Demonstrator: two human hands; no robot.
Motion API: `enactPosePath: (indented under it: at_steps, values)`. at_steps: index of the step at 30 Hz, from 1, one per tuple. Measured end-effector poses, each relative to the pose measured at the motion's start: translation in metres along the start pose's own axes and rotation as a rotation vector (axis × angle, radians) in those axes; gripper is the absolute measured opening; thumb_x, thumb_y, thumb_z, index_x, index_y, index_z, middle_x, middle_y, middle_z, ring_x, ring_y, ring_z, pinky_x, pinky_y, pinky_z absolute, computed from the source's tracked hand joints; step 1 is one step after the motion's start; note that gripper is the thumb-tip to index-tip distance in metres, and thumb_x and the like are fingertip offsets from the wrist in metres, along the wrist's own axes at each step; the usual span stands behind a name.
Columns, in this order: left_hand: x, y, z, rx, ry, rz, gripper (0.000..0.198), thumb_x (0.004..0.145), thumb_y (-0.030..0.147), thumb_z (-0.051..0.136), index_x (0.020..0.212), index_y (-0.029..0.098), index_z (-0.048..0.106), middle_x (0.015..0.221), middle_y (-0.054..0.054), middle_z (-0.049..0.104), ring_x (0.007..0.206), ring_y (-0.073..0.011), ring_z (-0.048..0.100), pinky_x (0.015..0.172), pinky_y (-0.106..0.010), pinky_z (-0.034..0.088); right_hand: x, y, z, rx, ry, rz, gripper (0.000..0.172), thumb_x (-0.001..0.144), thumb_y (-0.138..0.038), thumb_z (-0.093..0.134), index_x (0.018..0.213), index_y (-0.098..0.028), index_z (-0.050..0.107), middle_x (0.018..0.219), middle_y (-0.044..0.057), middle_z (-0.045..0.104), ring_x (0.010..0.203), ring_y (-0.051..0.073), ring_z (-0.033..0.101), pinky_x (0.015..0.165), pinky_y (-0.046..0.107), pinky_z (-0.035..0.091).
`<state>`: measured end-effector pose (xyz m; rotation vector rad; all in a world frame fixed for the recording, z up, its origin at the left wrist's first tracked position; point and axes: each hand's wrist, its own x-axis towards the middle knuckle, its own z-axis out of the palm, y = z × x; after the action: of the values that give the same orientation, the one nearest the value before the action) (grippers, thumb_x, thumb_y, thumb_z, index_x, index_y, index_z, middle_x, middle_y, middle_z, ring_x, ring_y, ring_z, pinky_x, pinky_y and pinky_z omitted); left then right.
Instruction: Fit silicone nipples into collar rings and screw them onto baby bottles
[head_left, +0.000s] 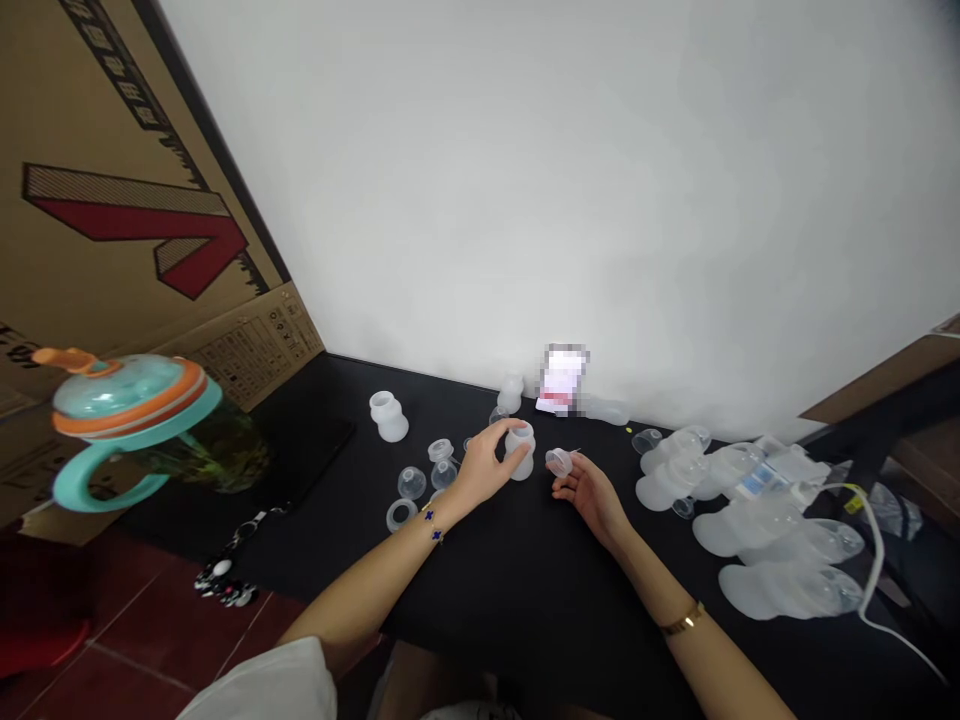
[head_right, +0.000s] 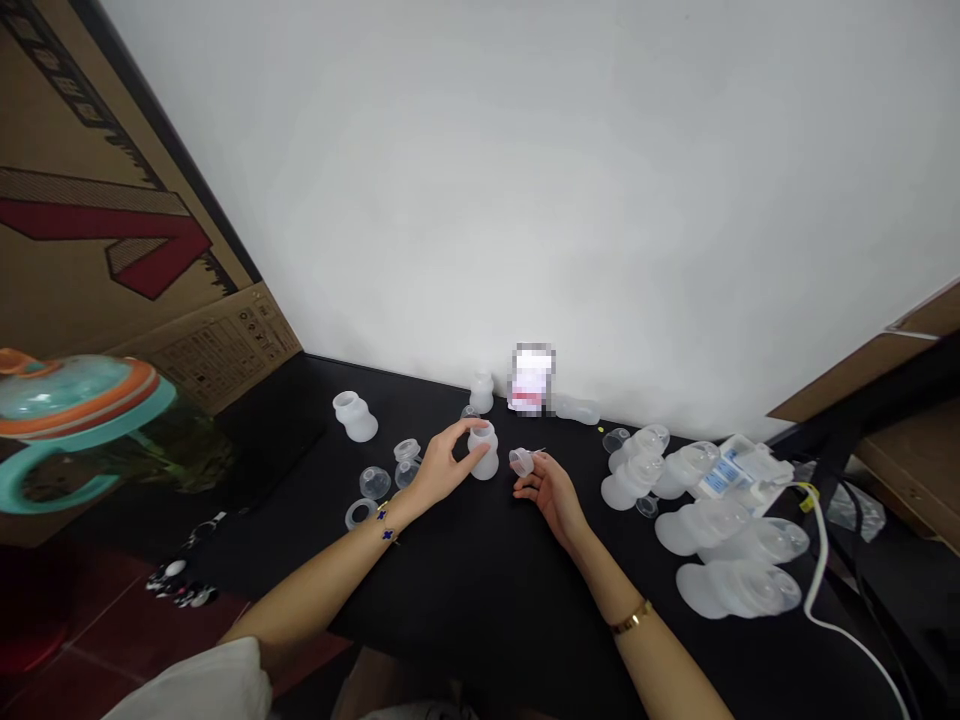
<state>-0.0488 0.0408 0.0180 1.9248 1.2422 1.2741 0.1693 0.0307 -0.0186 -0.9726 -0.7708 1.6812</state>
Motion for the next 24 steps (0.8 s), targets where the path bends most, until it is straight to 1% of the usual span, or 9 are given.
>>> enactPosePath:
  at_steps: [3,7,10,11,13,15,18,22,24]
  values:
    - [-0.004,0.000,0.004,0.071,-0.052,0.052,0.040,0.091,0.032,0.062,0.130,0.022,0.057,0.133,-0.007,0.065,0.124,-0.0235,0.061,0.107,-0.037,0.046,0.000,0.000,0.000,0.001,-0.007,-0.003,0.023,0.079,-0.039,0.078,0.090,-0.021,0.068,0.089,0.006,0.077,0.063,0.017,0.068,0.059,0.030,0.060]
    - [-0.010,-0.003,0.013,0.129,-0.141,0.101,0.061,0.090,0.028,0.062,0.147,0.025,0.041,0.149,-0.008,0.053,0.135,-0.0243,0.052,0.112,-0.039,0.043,-0.001,0.000,0.001,0.004,-0.016,-0.011,0.025,0.077,-0.038,0.079,0.091,-0.022,0.067,0.089,0.004,0.077,0.063,0.017,0.067,0.059,0.030,0.060]
    - [-0.014,-0.005,0.017,0.132,-0.164,0.037,0.076,0.089,0.027,0.064,0.156,0.027,0.028,0.154,-0.009,0.047,0.137,-0.0270,0.051,0.112,-0.042,0.043,-0.001,-0.001,0.002,0.000,-0.018,-0.016,0.026,0.076,-0.038,0.080,0.091,-0.021,0.067,0.087,0.004,0.076,0.063,0.016,0.067,0.060,0.030,0.059]
    - [-0.014,-0.006,0.018,0.118,-0.165,-0.003,0.080,0.088,0.028,0.065,0.157,0.027,0.024,0.152,-0.010,0.049,0.135,-0.0281,0.053,0.110,-0.043,0.044,-0.002,-0.001,0.002,-0.002,-0.019,-0.018,0.026,0.076,-0.038,0.080,0.091,-0.021,0.067,0.087,0.004,0.076,0.063,0.016,0.067,0.060,0.030,0.059]
    - [-0.015,-0.008,0.020,0.065,-0.163,-0.086,0.085,0.088,0.030,0.066,0.158,0.026,0.020,0.141,-0.011,0.058,0.125,-0.0294,0.060,0.103,-0.044,0.048,-0.002,-0.001,0.002,-0.006,-0.025,-0.019,0.027,0.076,-0.039,0.079,0.092,-0.021,0.067,0.086,0.004,0.076,0.063,0.016,0.067,0.060,0.030,0.059]
    - [-0.015,-0.009,0.022,-0.021,-0.147,-0.153,0.087,0.086,0.032,0.069,0.158,0.024,0.021,0.128,-0.011,0.066,0.118,-0.0292,0.064,0.100,-0.043,0.049,-0.002,-0.001,0.002,-0.006,-0.029,-0.018,0.027,0.077,-0.039,0.079,0.093,-0.021,0.067,0.087,0.005,0.076,0.063,0.017,0.067,0.060,0.030,0.059]
    - [-0.013,-0.012,0.024,-0.202,-0.094,-0.221,0.083,0.083,0.034,0.074,0.151,0.023,0.030,0.121,-0.010,0.069,0.113,-0.0271,0.066,0.100,-0.042,0.048,-0.002,-0.001,0.001,0.002,-0.029,-0.015,0.028,0.077,-0.038,0.079,0.095,-0.021,0.067,0.086,0.004,0.076,0.063,0.017,0.067,0.060,0.030,0.059]
    - [-0.009,-0.016,0.029,-0.481,-0.040,-0.316,0.064,0.079,0.041,0.078,0.130,0.020,0.046,0.109,-0.009,0.072,0.101,-0.0244,0.069,0.093,-0.039,0.051,-0.001,-0.001,-0.001,0.028,-0.025,-0.012,0.028,0.077,-0.037,0.079,0.097,-0.021,0.068,0.086,0.004,0.076,0.064,0.017,0.068,0.061,0.030,0.059]
    - [-0.008,-0.016,0.031,-0.613,-0.030,-0.376,0.060,0.075,0.045,0.080,0.121,0.020,0.050,0.105,-0.009,0.072,0.097,-0.0236,0.069,0.088,-0.036,0.052,0.000,-0.001,-0.002,0.045,-0.019,-0.008,0.027,0.077,-0.037,0.078,0.096,-0.021,0.068,0.089,0.004,0.077,0.064,0.016,0.068,0.061,0.029,0.059]
